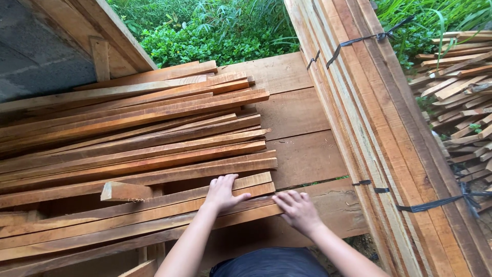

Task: The person aligns a stack of wooden planks on a wooden surface, then uses black plastic straps to tie the planks together. The person wraps the straps around the stack and secures them by hand.

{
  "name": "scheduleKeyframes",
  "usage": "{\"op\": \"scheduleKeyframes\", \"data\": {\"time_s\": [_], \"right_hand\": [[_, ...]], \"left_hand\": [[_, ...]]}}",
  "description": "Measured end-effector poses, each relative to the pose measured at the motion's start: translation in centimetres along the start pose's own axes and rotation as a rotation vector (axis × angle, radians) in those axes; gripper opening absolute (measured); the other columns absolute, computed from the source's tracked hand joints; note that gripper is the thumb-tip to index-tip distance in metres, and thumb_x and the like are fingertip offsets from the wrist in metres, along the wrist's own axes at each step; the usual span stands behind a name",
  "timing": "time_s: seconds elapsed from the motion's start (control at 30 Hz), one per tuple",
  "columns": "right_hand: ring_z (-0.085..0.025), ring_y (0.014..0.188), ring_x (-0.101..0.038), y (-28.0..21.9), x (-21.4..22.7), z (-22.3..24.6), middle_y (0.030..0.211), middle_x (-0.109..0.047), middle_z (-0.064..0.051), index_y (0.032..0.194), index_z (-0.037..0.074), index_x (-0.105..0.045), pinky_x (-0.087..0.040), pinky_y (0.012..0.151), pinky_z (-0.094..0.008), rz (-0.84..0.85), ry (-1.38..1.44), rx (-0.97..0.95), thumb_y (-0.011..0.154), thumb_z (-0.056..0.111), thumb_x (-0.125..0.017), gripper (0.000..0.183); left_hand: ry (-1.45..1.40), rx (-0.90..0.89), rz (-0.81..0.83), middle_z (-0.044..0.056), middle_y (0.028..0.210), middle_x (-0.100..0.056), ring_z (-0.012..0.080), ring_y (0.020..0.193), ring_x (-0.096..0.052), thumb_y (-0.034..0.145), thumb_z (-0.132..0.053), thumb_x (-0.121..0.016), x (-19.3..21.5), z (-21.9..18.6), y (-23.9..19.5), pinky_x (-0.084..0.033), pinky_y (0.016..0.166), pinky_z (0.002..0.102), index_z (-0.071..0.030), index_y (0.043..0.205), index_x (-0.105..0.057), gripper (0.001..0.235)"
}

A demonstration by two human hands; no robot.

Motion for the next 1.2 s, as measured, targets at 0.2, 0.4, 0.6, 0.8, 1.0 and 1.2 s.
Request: {"op": "scheduleKeyframes", "data": {"time_s": [0.2, 0.4, 0.6, 0.8, 1.0, 1.2], "right_hand": [[-0.026, 0.125, -0.049, -1.2, 1.9, -3.5, 0.135, -0.057, -0.002, 0.138, 0.018, -0.059, -0.038, 0.097, -0.045, 0.031, 0.026, -0.106, 0.077, 0.036, -0.079, 0.067], [-0.026, 0.137, -0.049, 0.3, -1.4, -8.5, 0.141, -0.062, -0.005, 0.127, 0.017, -0.071, -0.035, 0.113, -0.048, 0.141, 0.569, -0.421, 0.092, 0.042, -0.072, 0.043], [-0.024, 0.123, -0.066, 2.4, -12.8, -16.1, 0.13, -0.072, -0.009, 0.134, 0.011, -0.068, -0.049, 0.106, -0.041, 0.181, 0.981, -0.845, 0.092, 0.063, -0.058, 0.068], [-0.031, 0.116, -0.069, 4.4, -18.2, -15.4, 0.129, -0.076, -0.02, 0.137, 0.005, -0.067, -0.052, 0.102, -0.042, 0.55, 0.951, -0.983, 0.093, 0.076, -0.045, 0.087], [-0.029, 0.112, -0.074, 5.5, -18.5, -13.7, 0.141, -0.067, -0.015, 0.146, 0.006, -0.056, -0.048, 0.104, -0.046, 0.482, 1.122, -1.146, 0.091, 0.081, -0.034, 0.096], [-0.031, 0.118, -0.071, 5.8, -17.9, -11.7, 0.142, -0.065, -0.019, 0.152, 0.004, -0.048, -0.051, 0.104, -0.049, 0.439, 1.38, -1.249, 0.094, 0.083, -0.032, 0.099]], "left_hand": [[0.4, -0.126, 0.222, 0.017, 0.17, 0.002, 0.0396, 0.157, 0.001, 0.055, -0.084, -0.083, -0.4, -5.4, -4.8, 0.0, 0.122, 0.065, -0.006, 0.16, 0.003, 0.156], [0.434, -0.167, 0.181, 0.014, 0.171, -0.001, 0.0401, 0.156, -0.002, 0.059, -0.058, -0.093, -3.2, -3.3, -3.5, -0.003, 0.12, 0.068, -0.013, 0.164, -0.002, 0.145], [0.423, -0.176, 0.228, 0.016, 0.172, 0.006, 0.042, 0.156, 0.005, 0.063, -0.058, -0.091, -2.7, -3.8, -3.9, 0.001, 0.121, 0.068, -0.012, 0.163, 0.005, 0.146], [0.416, -0.137, 0.275, 0.016, 0.172, 0.012, 0.0433, 0.157, 0.011, 0.063, -0.062, -0.089, -2.9, -3.7, -3.9, 0.005, 0.121, 0.068, -0.013, 0.163, 0.009, 0.148], [0.388, -0.14, 0.283, 0.017, 0.172, 0.013, 0.0434, 0.156, 0.013, 0.062, -0.065, -0.088, -2.8, -3.7, -3.8, 0.006, 0.12, 0.068, -0.013, 0.164, 0.009, 0.151], [0.361, -0.143, 0.289, 0.017, 0.172, 0.015, 0.0434, 0.156, 0.015, 0.059, -0.081, -0.081, -3.1, -3.5, -3.6, 0.01, 0.119, 0.069, -0.012, 0.163, 0.009, 0.155]]}}
Point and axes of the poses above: each hand's wrist, its own y-axis towards the middle knuckle, its own x-axis out of the back of the hand, z = x × y, the point moved 8 cm from there along y, towards the middle knuckle
